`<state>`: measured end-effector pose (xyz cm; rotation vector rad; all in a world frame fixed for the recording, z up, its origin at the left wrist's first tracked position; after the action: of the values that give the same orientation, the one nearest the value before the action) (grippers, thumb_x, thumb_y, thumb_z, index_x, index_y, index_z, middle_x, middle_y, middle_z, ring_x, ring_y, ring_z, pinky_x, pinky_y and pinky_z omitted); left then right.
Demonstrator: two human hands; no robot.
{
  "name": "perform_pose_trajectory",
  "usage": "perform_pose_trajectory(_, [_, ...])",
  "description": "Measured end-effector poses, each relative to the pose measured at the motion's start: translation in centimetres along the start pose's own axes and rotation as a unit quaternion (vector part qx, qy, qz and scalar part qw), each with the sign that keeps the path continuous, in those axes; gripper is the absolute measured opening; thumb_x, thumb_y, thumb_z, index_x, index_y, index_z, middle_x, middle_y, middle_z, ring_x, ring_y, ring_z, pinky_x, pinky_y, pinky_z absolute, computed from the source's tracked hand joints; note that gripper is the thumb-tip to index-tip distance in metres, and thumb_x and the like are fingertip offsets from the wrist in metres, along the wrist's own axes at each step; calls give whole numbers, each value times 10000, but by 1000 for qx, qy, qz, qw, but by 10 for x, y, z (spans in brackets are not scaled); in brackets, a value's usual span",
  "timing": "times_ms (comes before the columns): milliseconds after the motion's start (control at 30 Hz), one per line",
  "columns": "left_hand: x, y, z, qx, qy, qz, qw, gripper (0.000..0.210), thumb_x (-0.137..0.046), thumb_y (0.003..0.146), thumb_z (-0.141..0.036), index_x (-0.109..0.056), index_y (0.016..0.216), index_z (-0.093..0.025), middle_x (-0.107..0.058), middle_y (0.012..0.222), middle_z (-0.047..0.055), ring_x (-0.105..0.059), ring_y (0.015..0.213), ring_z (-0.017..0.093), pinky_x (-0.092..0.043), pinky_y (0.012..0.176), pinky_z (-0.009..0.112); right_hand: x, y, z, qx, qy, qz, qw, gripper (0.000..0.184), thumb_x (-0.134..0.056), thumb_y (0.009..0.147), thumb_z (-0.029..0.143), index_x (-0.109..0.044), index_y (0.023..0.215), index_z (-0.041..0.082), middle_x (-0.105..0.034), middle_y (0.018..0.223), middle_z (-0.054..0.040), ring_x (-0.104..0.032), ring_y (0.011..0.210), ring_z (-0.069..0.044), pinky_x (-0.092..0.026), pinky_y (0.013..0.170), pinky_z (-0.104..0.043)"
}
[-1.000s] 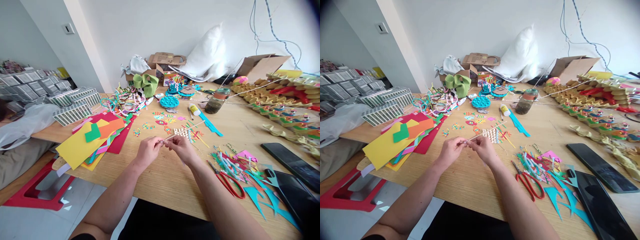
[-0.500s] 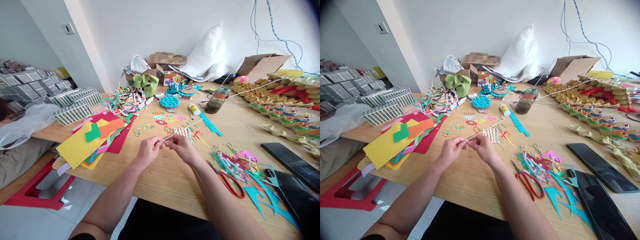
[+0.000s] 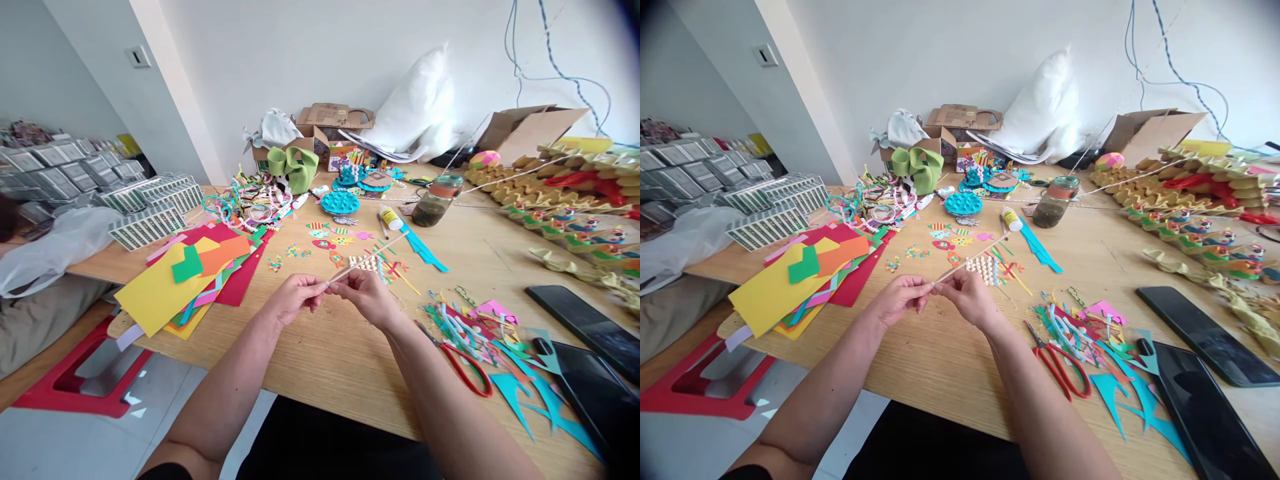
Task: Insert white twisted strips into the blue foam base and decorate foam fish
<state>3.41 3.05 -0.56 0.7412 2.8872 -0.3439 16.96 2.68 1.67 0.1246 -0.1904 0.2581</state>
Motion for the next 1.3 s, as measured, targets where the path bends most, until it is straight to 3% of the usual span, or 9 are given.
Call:
perform_pose_trajectory(100, [2,2,-1,-71,102,-62,990,310,-680,719,-342,-633,929,-119,-617,639,7,-556,561,93,-443,558,211,2,2,-8,-33,17,-41,998,309,-706,659,437,-611,667,143,-553,557,4,-431,514,-96,-311,476,-241])
perform_pose_trajectory(200, [1,-1,-6,-169,252,-138,943,408,-712,708,-271,-604,1091,-177,-672,785,29,-615,689,130,-487,670,252,2,3,-15,-52,37,-56,996,318,-703,649,451,-598,662,151,-561,555,-1,-434,505,-98,-310,470,-242])
perform_pose_trajectory(300, [-2,-5,-10,-238,357,-178,885,257,-684,753,-290,-655,992,-201,-688,832,43,-628,753,150,-493,709,262,0,3,-17,-51,55,-48,996,337,-700,644,478,-589,660,159,-584,583,-12,-452,525,-104,-327,489,-245])
perform_pose_trajectory(367, [-1,-5,-9,-251,378,-180,873,180,-664,775,-294,-672,928,-199,-695,814,45,-635,750,155,-497,704,260,-1,4,-16,-48,53,-38,997,353,-698,641,499,-593,663,163,-578,584,-8,-451,532,-106,-322,493,-246])
perform_pose_trajectory(700, [6,-3,-7,-217,344,-186,894,114,-613,796,-246,-693,859,-194,-728,823,55,-667,747,169,-507,671,248,2,3,-12,-17,4,-8,1000,386,-666,691,502,-665,820,138,-527,585,9,-407,537,-97,-283,475,-236])
perform_pose_trajectory(867, [2,-1,-6,-178,271,-139,935,182,-577,812,-293,-691,859,-159,-706,733,49,-648,659,144,-500,617,227,3,3,-9,-5,-6,-3,1000,370,-659,716,477,-671,835,128,-548,589,4,-423,533,-96,-300,474,-234])
perform_pose_trajectory(1133, [-3,-3,-11,-92,161,-52,981,287,-629,745,-400,-647,662,-125,-572,542,0,-501,488,79,-412,486,195,2,0,0,30,-34,31,998,298,-620,777,433,-656,804,138,-623,672,-31,-519,614,-132,-388,546,-257])
perform_pose_trajectory(1300, [1,-3,-4,-6,41,2,999,319,-681,687,-424,-668,722,-108,-520,505,-20,-426,431,51,-315,425,187,0,-2,5,49,-30,42,997,317,-597,799,455,-645,818,143,-648,733,-55,-569,677,-157,-440,603,-283])
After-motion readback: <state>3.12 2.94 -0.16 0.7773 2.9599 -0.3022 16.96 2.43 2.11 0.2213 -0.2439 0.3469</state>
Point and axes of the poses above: each hand's wrist, its own y-axis towards the middle knuckle, its own x-axis out of the back of the hand, z = x × y, the point moved 5 cm from there along y, towards the middle knuckle
